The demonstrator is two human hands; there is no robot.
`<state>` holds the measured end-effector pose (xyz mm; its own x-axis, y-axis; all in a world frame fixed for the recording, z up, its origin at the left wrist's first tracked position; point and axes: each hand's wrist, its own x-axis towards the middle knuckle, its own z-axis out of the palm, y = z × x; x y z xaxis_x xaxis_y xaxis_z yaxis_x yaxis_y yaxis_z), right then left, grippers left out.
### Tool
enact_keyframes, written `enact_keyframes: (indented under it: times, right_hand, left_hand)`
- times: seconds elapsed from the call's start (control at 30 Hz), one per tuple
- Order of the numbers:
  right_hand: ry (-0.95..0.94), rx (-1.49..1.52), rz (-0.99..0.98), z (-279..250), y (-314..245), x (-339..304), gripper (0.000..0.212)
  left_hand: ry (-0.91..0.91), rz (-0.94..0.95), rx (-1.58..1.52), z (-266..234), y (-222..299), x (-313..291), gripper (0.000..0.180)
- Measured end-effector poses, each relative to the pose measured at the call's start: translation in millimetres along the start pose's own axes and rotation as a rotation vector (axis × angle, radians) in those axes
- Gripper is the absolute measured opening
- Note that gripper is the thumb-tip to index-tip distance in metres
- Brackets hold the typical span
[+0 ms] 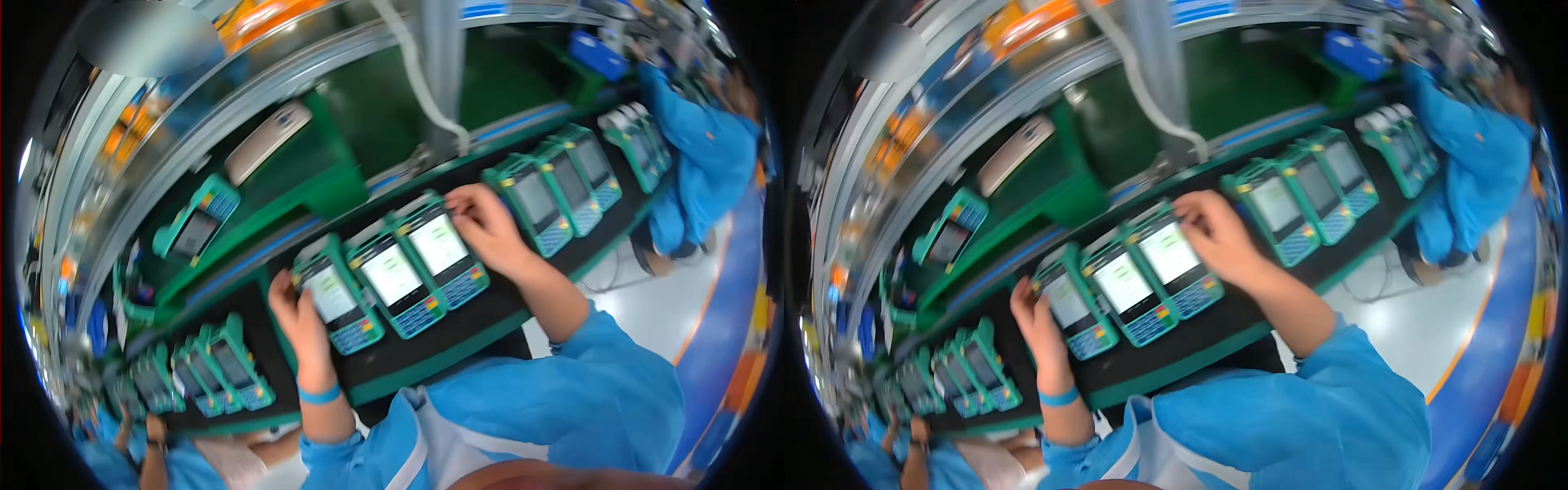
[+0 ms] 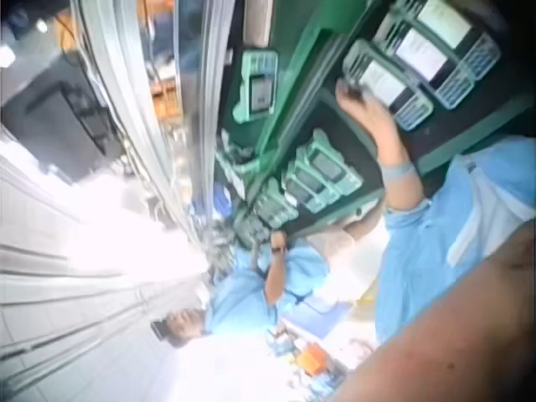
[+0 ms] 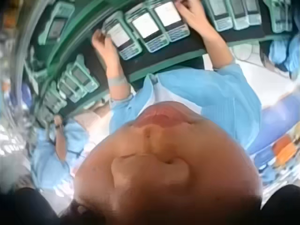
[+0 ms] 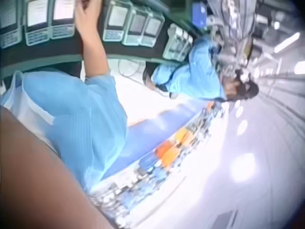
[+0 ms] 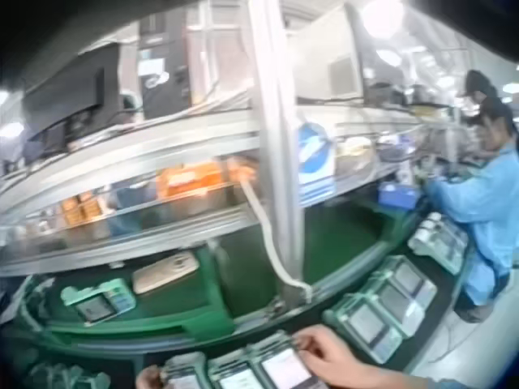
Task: The recorder is operating and testing several handheld electronic terminal devices on an assembly line, including interacting with the touch screens and handling thermal paper rolls.
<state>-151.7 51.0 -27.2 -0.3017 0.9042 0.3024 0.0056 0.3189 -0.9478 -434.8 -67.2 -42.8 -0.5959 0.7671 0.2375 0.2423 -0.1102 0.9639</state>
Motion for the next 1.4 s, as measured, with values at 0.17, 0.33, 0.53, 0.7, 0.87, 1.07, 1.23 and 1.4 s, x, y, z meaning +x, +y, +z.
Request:
enact_keyframes:
  times: [0.17,0.33,0.53,0.7,0.87,1.07,1.23,1.4]
  right_hand:
    - [-0.031,-0.102,-0.085,-4,-10,-3,0.028]
    - [-0.028,-0.122,-0.071,-7,-10,-6,0.028]
    - [-0.042,-0.108,-0.032,-6,-11,-3,0.024]
    - [-0.020,-0.099,-0.037,-8,-12,-2,0.023]
    - [-0.006,-0.096,-0.094,-4,-9,-2,0.021]
    - [-0.008,-0.093,-0.068,-3,-11,-4,0.019]
    - [-0.012,-0.107,-0.066,-6,-12,-4,0.020]
    - [-0.021,-0.122,-0.073,-7,-10,-3,0.023]
  left_hand:
    - [-0.049,-0.051,-0.098,-5,-4,-2,0.040]
    - [-0.050,-0.064,-0.088,0,0,-1,0.038]
    - [-0.056,-0.069,-0.095,-3,-2,0,0.038]
    - [-0.064,-0.089,-0.072,6,9,-1,0.039]
    - [-0.082,-0.084,-0.076,0,6,-2,0.041]
    - [-0.087,-0.080,-0.020,0,8,-2,0.042]
    - [-0.078,-0.058,0.004,4,12,-5,0.041]
    - [-0.082,-0.063,0.039,5,15,-5,0.041]
